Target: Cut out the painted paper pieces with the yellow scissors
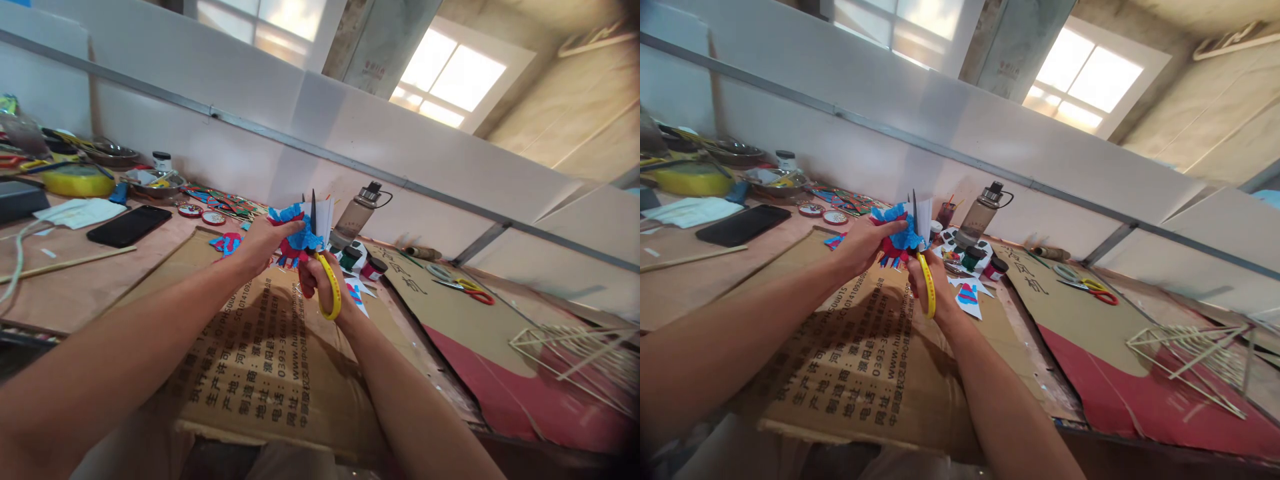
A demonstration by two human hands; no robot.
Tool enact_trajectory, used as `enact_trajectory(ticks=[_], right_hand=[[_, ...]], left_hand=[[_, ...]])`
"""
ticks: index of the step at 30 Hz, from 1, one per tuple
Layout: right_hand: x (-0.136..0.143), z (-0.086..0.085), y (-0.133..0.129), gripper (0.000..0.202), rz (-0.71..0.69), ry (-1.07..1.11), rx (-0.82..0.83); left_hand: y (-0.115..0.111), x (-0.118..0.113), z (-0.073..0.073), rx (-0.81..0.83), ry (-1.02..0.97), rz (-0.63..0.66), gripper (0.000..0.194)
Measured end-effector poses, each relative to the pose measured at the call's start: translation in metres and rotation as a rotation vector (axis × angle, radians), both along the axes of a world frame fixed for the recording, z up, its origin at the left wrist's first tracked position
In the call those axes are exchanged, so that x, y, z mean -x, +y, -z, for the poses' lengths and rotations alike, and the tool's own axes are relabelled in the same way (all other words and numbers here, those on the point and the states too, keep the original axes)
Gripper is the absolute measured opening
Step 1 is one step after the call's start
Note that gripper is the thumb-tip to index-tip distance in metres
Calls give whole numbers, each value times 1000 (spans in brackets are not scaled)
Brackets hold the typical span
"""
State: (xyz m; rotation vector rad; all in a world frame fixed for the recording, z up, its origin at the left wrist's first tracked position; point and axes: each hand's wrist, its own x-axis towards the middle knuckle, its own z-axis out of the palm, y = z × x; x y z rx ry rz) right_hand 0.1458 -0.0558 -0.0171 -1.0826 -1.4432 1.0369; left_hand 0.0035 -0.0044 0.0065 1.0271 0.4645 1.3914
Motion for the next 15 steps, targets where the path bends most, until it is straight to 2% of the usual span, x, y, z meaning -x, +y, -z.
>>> enact_trajectory(ticks=[8,15], right_hand=[[1,-4,-3,33,6,-12,0],[1,0,-2,33,16,-13,-20]], left_hand=[[0,-1,0,9,-14,4,33],[0,0,0,-11,1,-4,36]])
